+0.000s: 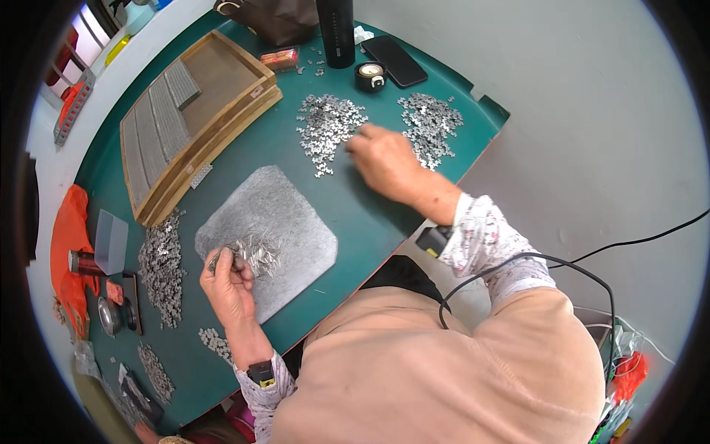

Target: Sorting and assembling small metal components by hand at a workstation.

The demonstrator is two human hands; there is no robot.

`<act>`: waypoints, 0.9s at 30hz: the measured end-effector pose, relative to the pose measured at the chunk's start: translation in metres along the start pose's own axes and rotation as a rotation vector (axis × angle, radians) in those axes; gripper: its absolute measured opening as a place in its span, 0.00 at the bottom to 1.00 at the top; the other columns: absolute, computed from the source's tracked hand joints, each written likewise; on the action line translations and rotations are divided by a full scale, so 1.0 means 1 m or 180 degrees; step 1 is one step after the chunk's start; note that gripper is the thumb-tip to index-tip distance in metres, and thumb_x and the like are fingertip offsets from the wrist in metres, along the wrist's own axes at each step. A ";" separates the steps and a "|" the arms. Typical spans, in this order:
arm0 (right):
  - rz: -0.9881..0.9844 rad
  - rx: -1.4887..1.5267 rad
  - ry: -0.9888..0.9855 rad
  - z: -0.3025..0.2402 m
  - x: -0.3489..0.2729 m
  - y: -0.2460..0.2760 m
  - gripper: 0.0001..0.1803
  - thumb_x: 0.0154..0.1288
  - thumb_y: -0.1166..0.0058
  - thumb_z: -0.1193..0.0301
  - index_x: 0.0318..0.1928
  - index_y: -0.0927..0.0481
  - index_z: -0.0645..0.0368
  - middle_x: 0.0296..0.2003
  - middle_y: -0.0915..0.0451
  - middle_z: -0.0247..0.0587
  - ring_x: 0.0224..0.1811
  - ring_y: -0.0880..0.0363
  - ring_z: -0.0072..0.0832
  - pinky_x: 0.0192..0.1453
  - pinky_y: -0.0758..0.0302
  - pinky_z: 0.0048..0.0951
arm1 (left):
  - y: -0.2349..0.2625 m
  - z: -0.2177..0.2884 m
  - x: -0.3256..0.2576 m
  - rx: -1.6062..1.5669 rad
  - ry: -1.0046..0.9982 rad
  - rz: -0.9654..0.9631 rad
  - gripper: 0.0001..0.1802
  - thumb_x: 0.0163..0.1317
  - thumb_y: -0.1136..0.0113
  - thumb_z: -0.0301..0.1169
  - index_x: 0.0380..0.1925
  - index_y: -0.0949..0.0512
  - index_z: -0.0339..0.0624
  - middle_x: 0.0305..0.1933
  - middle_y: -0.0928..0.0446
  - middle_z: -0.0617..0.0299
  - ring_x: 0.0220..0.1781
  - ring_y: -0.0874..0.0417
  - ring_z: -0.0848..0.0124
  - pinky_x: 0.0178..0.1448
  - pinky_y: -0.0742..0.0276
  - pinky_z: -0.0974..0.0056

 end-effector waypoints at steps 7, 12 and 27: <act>-0.0109 -0.0423 -0.0952 0.080 -0.057 0.060 0.06 0.57 0.41 0.73 0.36 0.16 0.58 0.33 0.23 0.43 0.36 0.22 0.43 0.39 0.25 0.42 | -0.010 -0.007 0.002 0.0087 -0.0003 -0.0226 0.04 0.64 0.40 0.25 0.33 0.21 0.34 0.21 0.25 0.60 0.16 0.28 0.74 0.17 0.37 0.73; 0.0220 -0.0475 -0.0889 0.071 -0.059 0.060 0.07 0.56 0.39 0.72 0.36 0.15 0.58 0.33 0.23 0.43 0.39 0.23 0.42 0.42 0.26 0.41 | -0.006 -0.007 0.002 0.0189 -0.0038 -0.0155 0.06 0.64 0.39 0.26 0.36 0.21 0.33 0.22 0.25 0.60 0.17 0.28 0.75 0.19 0.36 0.73; -0.0510 0.0273 0.0004 0.002 -0.037 -0.002 0.07 0.55 0.39 0.76 0.36 0.17 0.60 0.36 0.23 0.43 0.43 0.25 0.42 0.47 0.25 0.39 | -0.007 -0.002 0.000 0.0223 -0.0089 -0.0197 0.06 0.63 0.38 0.26 0.34 0.21 0.34 0.21 0.25 0.62 0.16 0.26 0.75 0.18 0.37 0.74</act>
Point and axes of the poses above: each hand's wrist, its own x-axis towards the middle knuckle, its own y-axis out of the back of the hand, z = x × y, the point moved 10 cm from there along x, towards the middle knuckle
